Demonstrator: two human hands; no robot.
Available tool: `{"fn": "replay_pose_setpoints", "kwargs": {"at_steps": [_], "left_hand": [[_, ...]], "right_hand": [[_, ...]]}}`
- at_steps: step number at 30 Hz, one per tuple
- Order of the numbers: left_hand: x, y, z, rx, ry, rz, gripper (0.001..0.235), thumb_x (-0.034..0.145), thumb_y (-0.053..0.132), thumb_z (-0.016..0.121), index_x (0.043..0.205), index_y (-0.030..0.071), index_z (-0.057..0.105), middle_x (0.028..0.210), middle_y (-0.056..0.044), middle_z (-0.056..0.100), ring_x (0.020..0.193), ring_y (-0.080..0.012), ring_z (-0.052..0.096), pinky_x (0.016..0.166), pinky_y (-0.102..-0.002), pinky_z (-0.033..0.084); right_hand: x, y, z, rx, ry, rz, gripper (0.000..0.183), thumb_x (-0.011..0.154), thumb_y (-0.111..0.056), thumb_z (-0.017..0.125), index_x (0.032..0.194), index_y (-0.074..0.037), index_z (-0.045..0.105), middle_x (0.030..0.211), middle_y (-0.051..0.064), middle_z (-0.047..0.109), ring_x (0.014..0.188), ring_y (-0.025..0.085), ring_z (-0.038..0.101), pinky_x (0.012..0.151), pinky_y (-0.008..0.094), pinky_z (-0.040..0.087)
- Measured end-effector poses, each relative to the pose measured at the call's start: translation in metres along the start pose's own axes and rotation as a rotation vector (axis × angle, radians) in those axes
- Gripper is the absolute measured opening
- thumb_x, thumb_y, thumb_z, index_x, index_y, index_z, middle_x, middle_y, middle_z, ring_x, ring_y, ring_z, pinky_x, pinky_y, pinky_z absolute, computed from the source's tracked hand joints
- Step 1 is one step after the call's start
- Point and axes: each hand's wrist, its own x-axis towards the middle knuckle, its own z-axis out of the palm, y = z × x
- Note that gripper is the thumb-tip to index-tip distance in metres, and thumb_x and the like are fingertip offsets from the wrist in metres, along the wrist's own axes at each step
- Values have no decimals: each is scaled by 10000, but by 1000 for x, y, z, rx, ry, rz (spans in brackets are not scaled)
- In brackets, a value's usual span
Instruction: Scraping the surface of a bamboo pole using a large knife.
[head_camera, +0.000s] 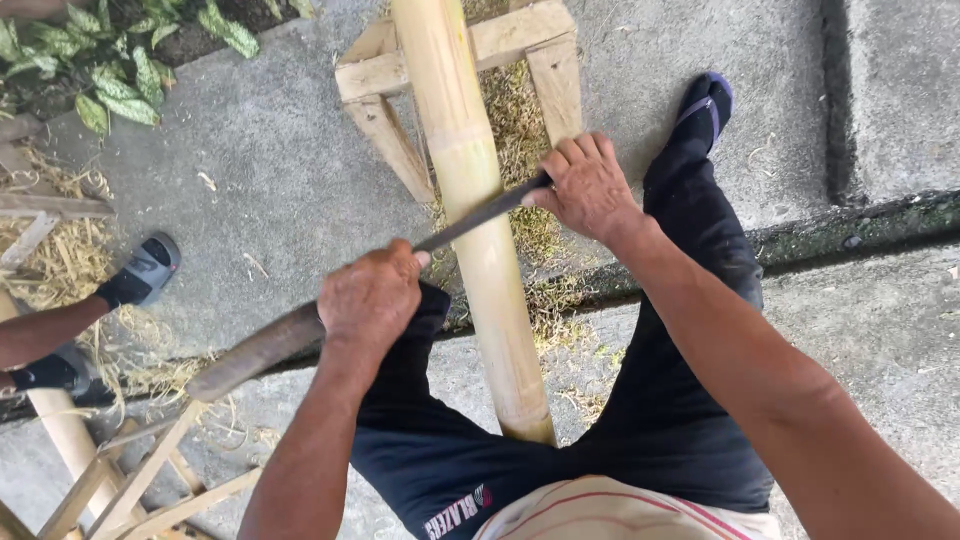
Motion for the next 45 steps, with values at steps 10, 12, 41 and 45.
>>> {"fn": "replay_pose_setpoints", "kwargs": {"at_steps": [10,12,41,45], "left_hand": [[-20,-4,25,0,195,91,351,1041,439,543,910,130,646,789,-108,737,744,-349,743,667,-518,578],[-29,-7,41,4,155,100,310,1003,435,583,898,152,652,724,-126,724,675,-360,730,619,-507,577],[-51,2,77,12,184,218,328,989,404,589,786,146,604,652,-79,685,546,-300,708,479,-469,562],[19,5,5,26,50,47,366,1063,439,461,950,146,649,726,-102,696,658,-320,735,595,-508,577]], "right_hand": [[-30,-10,5,-17,-63,47,662,980,-693,476,1209,-107,681,1155,111,620,1190,314,532,1143,471,332],[-50,-22,13,-107,-124,38,642,896,-713,455,1095,-150,690,1055,87,625,1139,279,543,1073,492,330],[-105,-12,38,51,-86,57,586,857,-671,561,1038,-125,674,1059,77,629,1088,286,560,1010,483,390],[-6,25,18,-35,-20,22,703,974,-722,465,1179,-85,680,1121,120,616,1079,297,529,1013,486,364]]}}
